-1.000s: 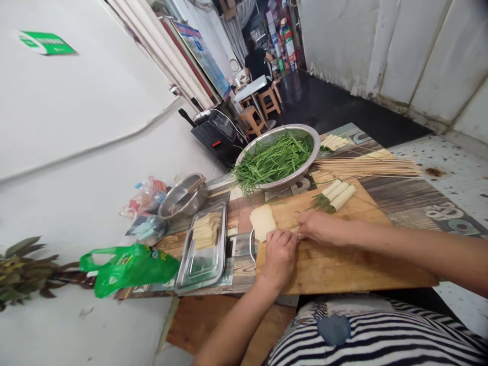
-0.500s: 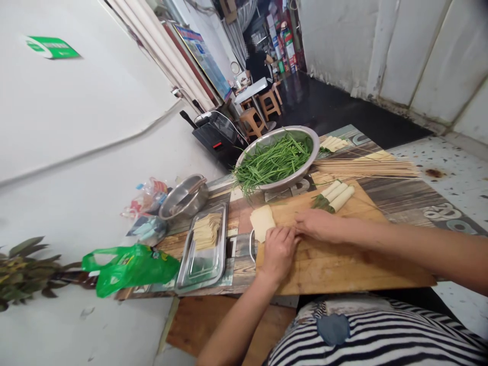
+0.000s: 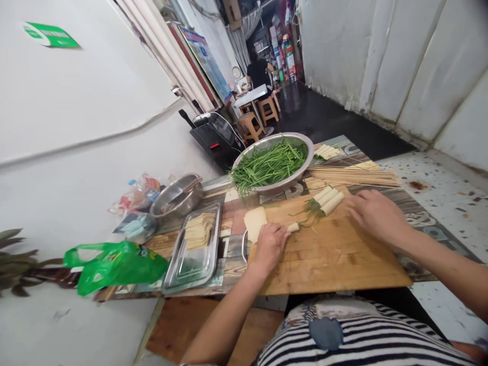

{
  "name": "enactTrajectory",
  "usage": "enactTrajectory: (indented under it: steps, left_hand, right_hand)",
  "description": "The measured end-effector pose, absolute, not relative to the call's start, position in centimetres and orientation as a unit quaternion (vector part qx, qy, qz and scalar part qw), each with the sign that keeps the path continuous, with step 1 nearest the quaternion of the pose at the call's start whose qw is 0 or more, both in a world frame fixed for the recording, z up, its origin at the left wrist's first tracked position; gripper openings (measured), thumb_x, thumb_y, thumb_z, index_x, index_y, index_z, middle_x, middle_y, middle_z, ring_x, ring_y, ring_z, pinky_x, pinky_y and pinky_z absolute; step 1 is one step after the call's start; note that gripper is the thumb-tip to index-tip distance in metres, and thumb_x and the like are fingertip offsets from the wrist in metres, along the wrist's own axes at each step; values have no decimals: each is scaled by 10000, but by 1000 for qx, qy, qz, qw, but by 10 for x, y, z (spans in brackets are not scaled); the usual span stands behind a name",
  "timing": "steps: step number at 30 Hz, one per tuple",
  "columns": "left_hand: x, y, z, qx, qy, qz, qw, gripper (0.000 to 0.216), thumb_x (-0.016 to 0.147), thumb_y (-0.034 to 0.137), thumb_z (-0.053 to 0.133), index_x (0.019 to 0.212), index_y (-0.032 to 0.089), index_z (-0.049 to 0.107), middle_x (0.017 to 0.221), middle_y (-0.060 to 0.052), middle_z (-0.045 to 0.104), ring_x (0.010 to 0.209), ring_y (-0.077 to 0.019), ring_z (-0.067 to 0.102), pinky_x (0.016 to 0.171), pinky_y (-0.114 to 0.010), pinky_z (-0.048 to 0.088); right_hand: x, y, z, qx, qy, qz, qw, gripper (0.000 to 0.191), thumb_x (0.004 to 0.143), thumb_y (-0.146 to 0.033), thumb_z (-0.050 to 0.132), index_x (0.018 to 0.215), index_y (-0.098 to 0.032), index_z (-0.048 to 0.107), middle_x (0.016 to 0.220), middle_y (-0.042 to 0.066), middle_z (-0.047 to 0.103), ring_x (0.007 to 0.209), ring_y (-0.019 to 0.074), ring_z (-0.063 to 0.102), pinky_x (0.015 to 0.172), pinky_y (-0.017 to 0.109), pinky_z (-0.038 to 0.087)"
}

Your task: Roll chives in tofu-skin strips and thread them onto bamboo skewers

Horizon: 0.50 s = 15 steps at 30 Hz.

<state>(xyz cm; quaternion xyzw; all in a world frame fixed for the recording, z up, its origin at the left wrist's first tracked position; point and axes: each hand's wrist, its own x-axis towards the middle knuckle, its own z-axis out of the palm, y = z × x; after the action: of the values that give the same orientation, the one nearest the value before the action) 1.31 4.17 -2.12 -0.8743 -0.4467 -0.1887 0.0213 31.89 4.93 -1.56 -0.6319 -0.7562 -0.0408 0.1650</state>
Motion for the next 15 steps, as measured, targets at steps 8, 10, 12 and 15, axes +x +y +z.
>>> enactTrajectory:
  steps: [8,10,12,15]
  left_hand:
    - [17,43,-31,-874,-455,-163,50,149,945,250,534,958,170,658,909,-66,657,830,-194,568,733,-312,434]
    - [18,42,-32,-873,-461,-153,49,151,948,251,529,983,167,650,922,-65,656,837,-191,570,741,-308,440]
    - [20,43,-31,-871,-467,-145,44,156,953,245,519,972,160,649,908,-63,657,828,-187,573,740,-303,443]
    - [22,44,-27,-869,-476,-134,32,180,956,240,510,899,149,655,864,-62,653,813,-187,574,736,-300,440]
  right_hand:
    - [320,45,-18,-704,-707,12,62,272,955,-274,407,925,-162,654,951,81,622,785,184,587,608,290,351]
    - [325,50,-24,-700,-710,13,75,275,957,-275,405,936,-164,656,952,81,624,786,183,595,604,290,353]
    - [329,53,-30,-690,-718,1,92,284,962,-270,394,923,-155,651,932,86,626,770,182,596,602,288,359]
    - [335,51,-35,-658,-738,-40,143,313,972,-266,362,926,-145,646,897,92,629,745,178,595,597,282,374]
